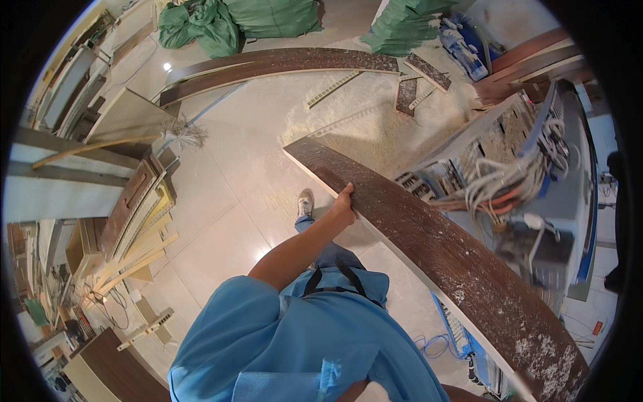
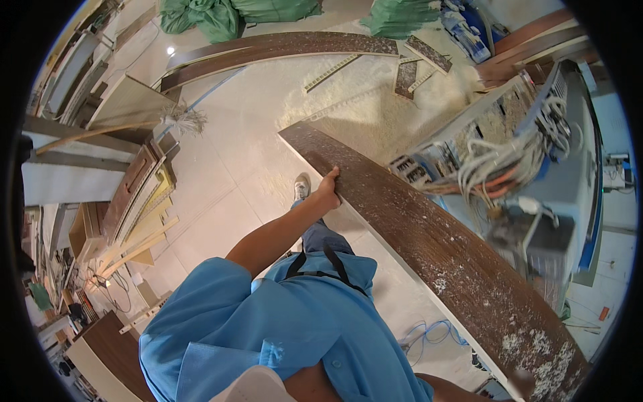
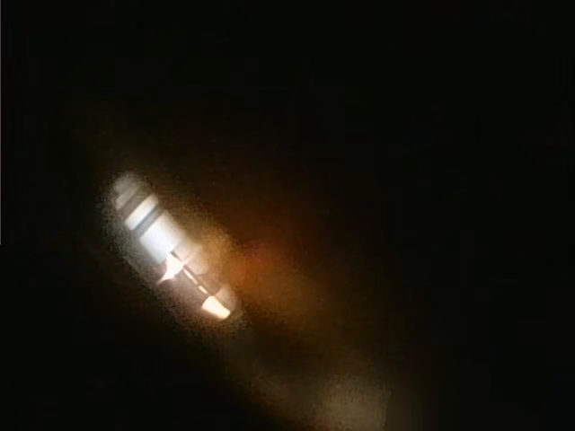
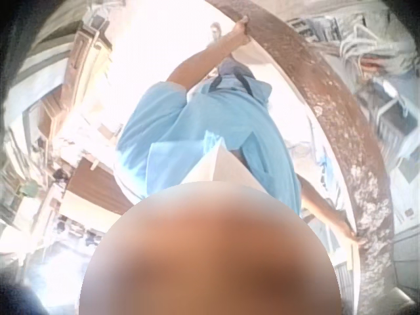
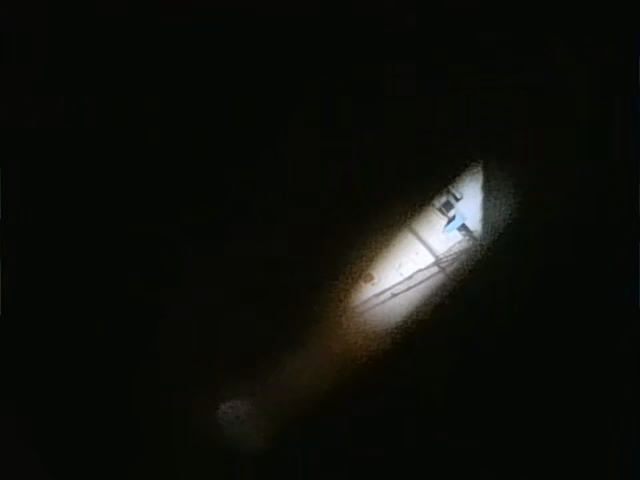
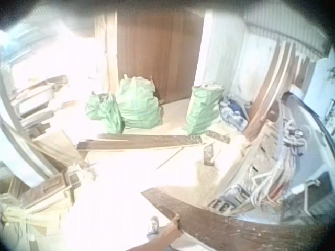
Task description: The person measures a wooden board with a tape measure, marks cut lines with a utility knife, removes a cut strip, and then returns to the desk to handle a printed receipt and attach it to a cabinet.
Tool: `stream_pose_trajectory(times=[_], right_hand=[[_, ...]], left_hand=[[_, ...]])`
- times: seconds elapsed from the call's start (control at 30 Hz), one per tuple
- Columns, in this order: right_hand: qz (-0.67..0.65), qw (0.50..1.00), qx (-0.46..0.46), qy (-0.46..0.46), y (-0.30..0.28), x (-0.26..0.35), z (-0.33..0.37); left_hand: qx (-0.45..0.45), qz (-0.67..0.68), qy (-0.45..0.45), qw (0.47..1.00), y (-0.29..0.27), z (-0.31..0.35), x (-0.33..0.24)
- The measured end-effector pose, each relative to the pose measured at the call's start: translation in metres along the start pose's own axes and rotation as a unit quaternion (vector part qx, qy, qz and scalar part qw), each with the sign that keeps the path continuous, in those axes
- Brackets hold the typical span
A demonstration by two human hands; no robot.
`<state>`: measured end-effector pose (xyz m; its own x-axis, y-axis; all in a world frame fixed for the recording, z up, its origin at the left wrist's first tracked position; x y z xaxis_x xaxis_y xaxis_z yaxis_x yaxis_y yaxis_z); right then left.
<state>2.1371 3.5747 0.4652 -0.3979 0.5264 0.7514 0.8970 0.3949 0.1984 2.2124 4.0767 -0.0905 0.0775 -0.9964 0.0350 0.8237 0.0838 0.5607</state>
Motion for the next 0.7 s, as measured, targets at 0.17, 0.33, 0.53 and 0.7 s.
stream_pose_trajectory(times=[0.17, 0.33, 0.53, 0.7], right_hand=[[0.107, 0.994, -0.016, -0.018, 0.073, 0.055, 0.085], [0.198, 0.979, -0.015, -0.040, 0.157, 0.115, 0.155], [0.318, 0.947, -0.013, -0.049, 0.279, 0.157, 0.237], [0.318, 0.941, 0.012, -0.118, 0.394, 0.203, 0.275]], left_hand=[[-0.016, -0.046, -0.048, 0.998, 0.046, -0.048, -0.068], [-0.058, -0.081, -0.088, 0.991, 0.074, -0.064, -0.109], [-0.086, -0.104, -0.183, 0.974, 0.102, -0.126, -0.161], [-0.115, -0.103, -0.174, 0.973, 0.134, -0.158, -0.233]])
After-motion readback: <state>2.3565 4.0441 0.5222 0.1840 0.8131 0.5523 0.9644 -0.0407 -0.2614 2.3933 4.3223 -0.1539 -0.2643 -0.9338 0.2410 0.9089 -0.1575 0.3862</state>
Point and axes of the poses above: each hand's wrist, its own z-axis away from the middle knuckle, its own y-axis out of the palm, x = y × z, the point moved 9 cm from there along -z, towards the middle knuckle, and after that the axes turned 7 degrees about z, right-handed, at the moved point
